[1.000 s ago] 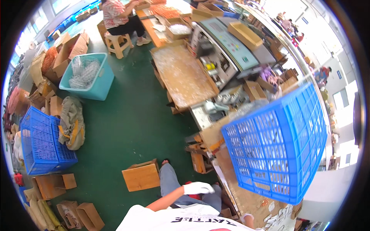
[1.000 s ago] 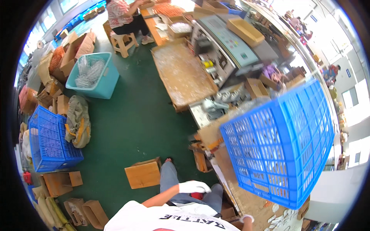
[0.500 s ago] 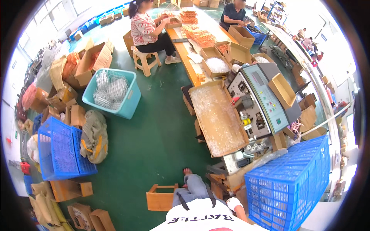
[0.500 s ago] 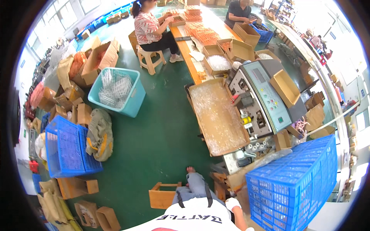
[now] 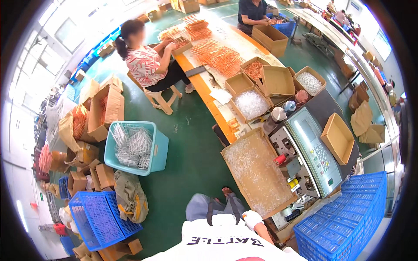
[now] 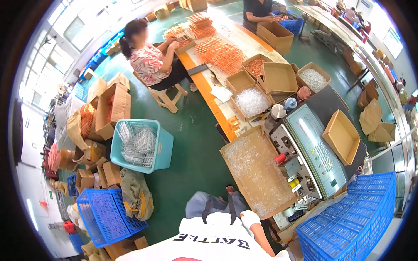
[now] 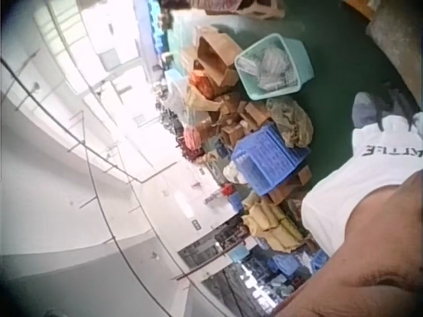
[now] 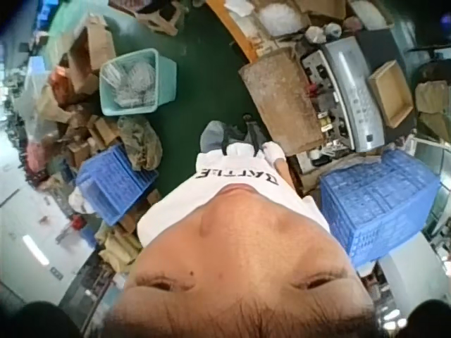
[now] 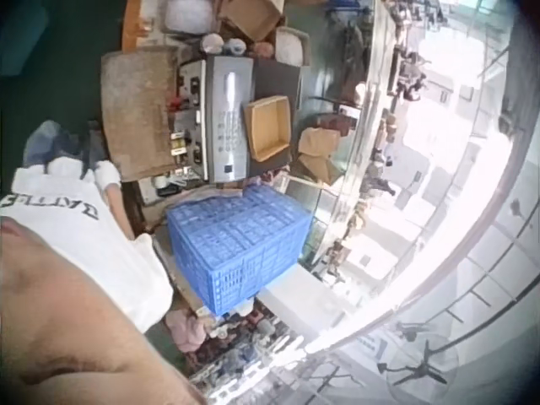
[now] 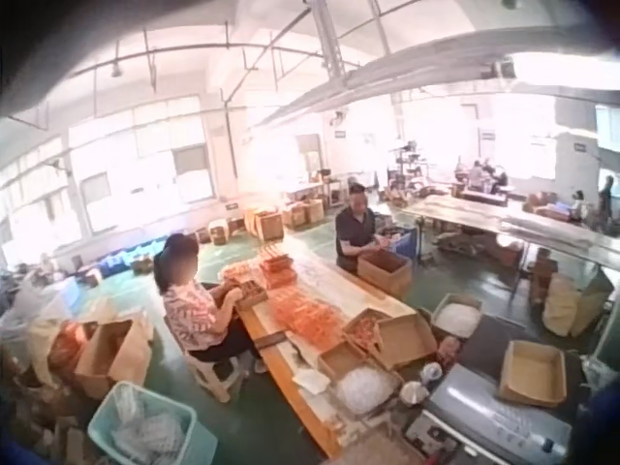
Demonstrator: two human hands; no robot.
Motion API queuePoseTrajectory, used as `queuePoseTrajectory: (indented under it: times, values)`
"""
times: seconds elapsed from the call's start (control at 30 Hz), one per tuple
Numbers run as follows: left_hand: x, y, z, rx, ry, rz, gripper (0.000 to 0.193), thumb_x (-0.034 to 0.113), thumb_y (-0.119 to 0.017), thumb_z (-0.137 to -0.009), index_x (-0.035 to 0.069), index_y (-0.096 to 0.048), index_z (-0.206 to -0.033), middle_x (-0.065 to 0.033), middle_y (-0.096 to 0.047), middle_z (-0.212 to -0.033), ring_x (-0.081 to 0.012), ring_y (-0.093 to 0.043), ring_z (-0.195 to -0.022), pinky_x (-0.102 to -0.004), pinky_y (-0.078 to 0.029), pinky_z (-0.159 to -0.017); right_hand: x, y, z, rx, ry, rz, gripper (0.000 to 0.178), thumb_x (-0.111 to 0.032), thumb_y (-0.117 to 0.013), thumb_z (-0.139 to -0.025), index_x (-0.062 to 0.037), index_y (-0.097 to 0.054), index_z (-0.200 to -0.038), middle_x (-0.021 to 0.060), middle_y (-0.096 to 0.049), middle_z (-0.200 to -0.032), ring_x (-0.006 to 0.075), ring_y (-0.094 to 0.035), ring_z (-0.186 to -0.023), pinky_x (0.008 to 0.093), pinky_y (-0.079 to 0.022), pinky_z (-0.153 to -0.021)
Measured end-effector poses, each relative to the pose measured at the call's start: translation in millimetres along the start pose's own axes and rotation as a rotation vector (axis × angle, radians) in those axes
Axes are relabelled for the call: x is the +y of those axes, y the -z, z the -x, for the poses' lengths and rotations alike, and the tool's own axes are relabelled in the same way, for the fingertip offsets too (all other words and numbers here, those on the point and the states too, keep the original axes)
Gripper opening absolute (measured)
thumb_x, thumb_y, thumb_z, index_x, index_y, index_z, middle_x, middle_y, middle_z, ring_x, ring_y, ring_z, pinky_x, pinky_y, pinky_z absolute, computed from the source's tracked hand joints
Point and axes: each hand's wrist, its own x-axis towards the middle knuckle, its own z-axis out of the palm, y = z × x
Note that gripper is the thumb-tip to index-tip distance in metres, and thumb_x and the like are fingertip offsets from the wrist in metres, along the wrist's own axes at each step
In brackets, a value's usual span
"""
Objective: The person picks up a white plastic housing and a copper contact, fits the contact into the housing, and presses it into place. They then set the unit down and pour more copper contacts from a cardboard box onto the table.
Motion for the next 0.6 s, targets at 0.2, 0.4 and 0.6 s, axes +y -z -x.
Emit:
queuePoseTrajectory:
  times: [0.2, 0.4, 0.6]
  values:
    - [-6, 96, -94, -0.084, -0.037, -0.021, 0.031, 0.027, -0.053, -0.093, 0.007, -0.07, -0.109, -0.0184, -0.069, -0.113, -0.0319, -0.066, -0.106, -0.0424, -0.05, -0.092, -79, 76, -92, 0.142, -0.12, 0.034, 0.025, -0.022, -0.054, -0.088, -0.0109, -0.074, -0.1, 0.0222, -0.068, -0.101, 0.0393, -0.066, -0.097, 0.0473, -0.052, -0.087]
    - [-23, 203, -257, -0.103, -0.074, 0.042, 0.031, 0.028, -0.054, -0.092, 0.007, -0.07, -0.11, -0.0179, -0.069, -0.113, -0.0317, -0.066, -0.106, -0.0416, -0.05, -0.092, -189, 143, -266, 0.296, -0.042, 0.076, 0.025, -0.021, -0.052, -0.091, -0.0095, -0.071, -0.102, 0.0207, -0.067, -0.101, 0.0389, -0.064, -0.098, 0.0461, -0.051, -0.088]
    - [-65, 304, -327, -0.315, -0.153, -0.018, 0.032, 0.028, -0.056, -0.092, 0.007, -0.07, -0.111, -0.0173, -0.069, -0.114, -0.0315, -0.066, -0.107, -0.0409, -0.05, -0.092, -357, 276, -447, 0.238, 0.396, -0.104, 0.032, -0.024, -0.046, -0.094, -0.0019, -0.068, -0.103, 0.0201, -0.068, -0.108, 0.0374, -0.063, -0.105, 0.0425, -0.05, -0.094]
